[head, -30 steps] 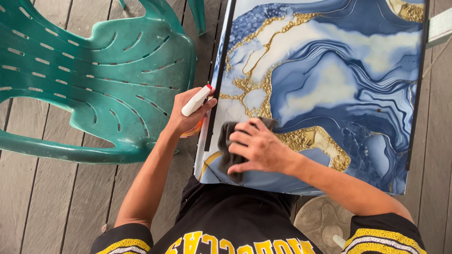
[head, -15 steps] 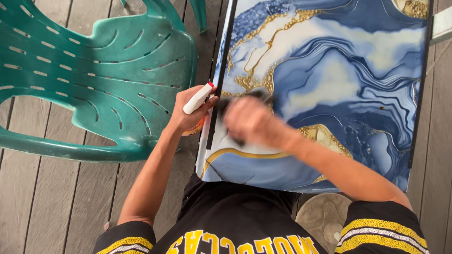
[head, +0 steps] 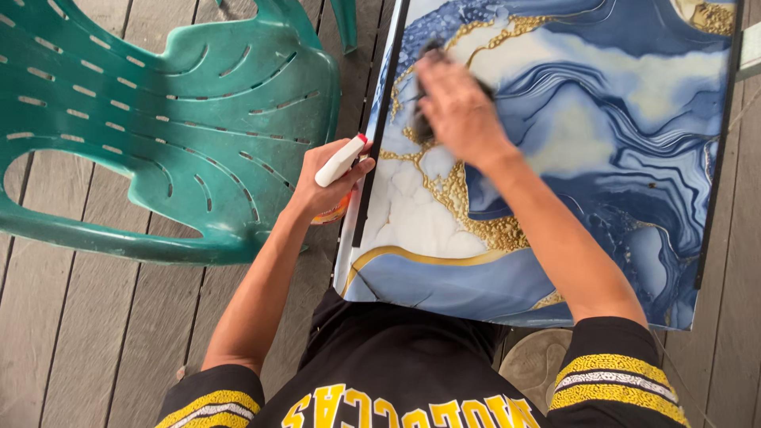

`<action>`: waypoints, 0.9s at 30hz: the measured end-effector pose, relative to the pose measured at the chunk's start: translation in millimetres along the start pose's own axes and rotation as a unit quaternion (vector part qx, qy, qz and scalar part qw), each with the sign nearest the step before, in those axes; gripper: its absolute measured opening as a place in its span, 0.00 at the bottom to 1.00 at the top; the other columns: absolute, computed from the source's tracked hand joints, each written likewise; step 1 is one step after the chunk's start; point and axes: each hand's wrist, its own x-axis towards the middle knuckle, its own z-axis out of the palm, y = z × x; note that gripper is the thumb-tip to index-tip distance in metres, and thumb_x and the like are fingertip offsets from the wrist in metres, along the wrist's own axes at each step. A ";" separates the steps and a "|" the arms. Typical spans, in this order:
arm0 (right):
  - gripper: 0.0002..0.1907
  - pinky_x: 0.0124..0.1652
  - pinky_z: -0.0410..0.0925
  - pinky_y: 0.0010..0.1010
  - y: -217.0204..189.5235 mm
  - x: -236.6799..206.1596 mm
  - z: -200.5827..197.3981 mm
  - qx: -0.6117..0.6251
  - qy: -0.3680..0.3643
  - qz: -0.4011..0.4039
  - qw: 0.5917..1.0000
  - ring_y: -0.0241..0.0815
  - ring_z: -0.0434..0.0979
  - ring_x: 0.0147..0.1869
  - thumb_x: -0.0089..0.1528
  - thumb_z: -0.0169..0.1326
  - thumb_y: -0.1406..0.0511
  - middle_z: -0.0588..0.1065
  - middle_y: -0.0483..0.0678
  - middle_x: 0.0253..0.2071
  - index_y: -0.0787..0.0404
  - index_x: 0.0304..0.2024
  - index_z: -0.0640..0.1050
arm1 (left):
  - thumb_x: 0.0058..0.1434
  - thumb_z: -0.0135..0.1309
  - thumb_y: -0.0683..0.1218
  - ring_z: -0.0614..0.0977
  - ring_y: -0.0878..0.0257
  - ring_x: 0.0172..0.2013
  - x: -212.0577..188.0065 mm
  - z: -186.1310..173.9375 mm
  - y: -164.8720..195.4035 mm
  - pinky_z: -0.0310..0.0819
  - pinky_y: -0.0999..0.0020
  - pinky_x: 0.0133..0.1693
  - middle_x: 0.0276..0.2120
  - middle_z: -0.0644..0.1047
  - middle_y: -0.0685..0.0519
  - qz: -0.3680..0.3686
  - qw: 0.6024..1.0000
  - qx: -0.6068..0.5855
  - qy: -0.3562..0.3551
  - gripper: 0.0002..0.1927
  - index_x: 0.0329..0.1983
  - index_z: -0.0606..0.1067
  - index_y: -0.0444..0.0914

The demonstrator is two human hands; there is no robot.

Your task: The person sprays a cleaning solution onto a table with a blue, white, and gold marbled surface and wipes it with a dark cloth. They repeat this process on multiple similar tables arranged on a wooden deck.

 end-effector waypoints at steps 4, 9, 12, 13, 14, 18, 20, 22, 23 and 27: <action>0.25 0.69 0.63 0.43 -76.1 -44.0 -8.9 0.026 -0.017 -0.181 0.983 0.59 0.66 0.73 0.62 0.57 0.66 0.71 0.59 0.65 0.68 0.61 0.72 | 0.66 0.61 0.46 0.76 0.73 0.30 3.7 -2.5 -6.9 0.74 0.73 0.32 0.29 0.76 0.58 0.069 0.998 0.007 0.000 0.12 0.49 0.78 0.36; 0.27 0.64 0.69 0.39 -37.2 -64.1 -21.0 0.127 -0.078 -0.164 0.975 0.53 0.74 0.65 0.60 0.60 0.68 0.77 0.52 0.58 0.60 0.62 0.74 | 0.65 0.61 0.48 0.77 0.72 0.27 4.9 -4.0 -1.6 0.73 0.73 0.30 0.27 0.76 0.58 0.012 1.000 -0.017 -0.007 0.11 0.46 0.78 0.37; 0.27 0.57 0.72 0.41 22.9 -34.0 -20.0 0.037 -0.052 -0.021 0.998 0.55 0.76 0.58 0.64 0.61 0.70 0.76 0.57 0.56 0.63 0.66 0.72 | 0.67 0.61 0.48 0.78 0.71 0.27 -2.5 -2.3 4.5 0.74 0.72 0.30 0.27 0.76 0.58 -0.017 1.000 -0.009 -0.015 0.10 0.43 0.77 0.37; 0.28 0.57 0.72 0.42 33.2 -21.9 -19.9 -0.009 0.020 -0.024 0.999 0.57 0.75 0.60 0.65 0.62 0.69 0.75 0.58 0.58 0.65 0.67 0.71 | 0.66 0.60 0.48 0.78 0.71 0.27 -4.6 -1.1 5.7 0.74 0.72 0.30 0.26 0.76 0.58 -0.019 1.000 -0.013 -0.015 0.10 0.44 0.77 0.37; 0.28 0.57 0.71 0.42 34.9 -13.2 -21.1 -0.054 0.092 -0.028 0.994 0.60 0.74 0.62 0.66 0.63 0.68 0.74 0.60 0.60 0.67 0.67 0.71 | 0.66 0.60 0.48 0.77 0.71 0.27 -5.9 -0.4 6.4 0.74 0.72 0.30 0.26 0.75 0.58 -0.021 1.000 -0.016 -0.015 0.10 0.44 0.77 0.38; 0.30 0.60 0.72 0.42 -37.6 -22.8 -35.4 0.041 0.012 -0.138 0.989 0.59 0.75 0.62 0.58 0.60 0.71 0.74 0.62 0.60 0.71 0.62 0.70 | 0.66 0.60 0.47 0.78 0.72 0.30 -5.5 -3.1 4.8 0.76 0.73 0.33 0.30 0.78 0.60 -0.025 0.998 -0.039 -0.036 0.12 0.48 0.78 0.37; 0.25 0.60 0.71 0.42 -90.2 -52.0 -45.3 0.121 -0.040 -0.213 0.969 0.58 0.75 0.63 0.61 0.56 0.73 0.74 0.60 0.59 0.69 0.62 0.73 | 0.64 0.59 0.46 0.78 0.74 0.33 -1.8 -4.3 3.7 0.76 0.73 0.34 0.37 0.80 0.63 -0.028 0.992 -0.116 -0.042 0.16 0.54 0.79 0.37; 0.26 0.63 0.70 0.41 -105.0 -70.3 -53.7 0.171 -0.060 -0.297 0.938 0.54 0.75 0.68 0.57 0.54 0.71 0.75 0.53 0.62 0.65 0.59 0.74 | 0.64 0.61 0.46 0.78 0.72 0.29 -1.6 -4.9 3.6 0.75 0.72 0.32 0.31 0.78 0.60 -0.040 0.996 -0.078 -0.034 0.15 0.52 0.79 0.36; 0.24 0.62 0.70 0.42 -96.6 -76.4 -55.7 0.152 -0.057 -0.281 0.946 0.53 0.76 0.66 0.58 0.54 0.71 0.75 0.53 0.61 0.62 0.58 0.75 | 0.64 0.61 0.46 0.78 0.70 0.27 0.3 -2.9 4.1 0.74 0.72 0.30 0.28 0.77 0.58 -0.041 0.997 -0.061 -0.032 0.15 0.51 0.79 0.35; 0.21 0.52 0.71 0.44 17.9 -75.6 -57.1 -0.010 -0.028 -0.131 0.991 0.56 0.76 0.51 0.58 0.60 0.70 0.77 0.56 0.48 0.63 0.55 0.77 | 0.65 0.61 0.46 0.78 0.71 0.26 -0.9 2.9 6.9 0.74 0.73 0.31 0.29 0.77 0.58 -0.037 0.999 -0.021 -0.031 0.14 0.51 0.79 0.36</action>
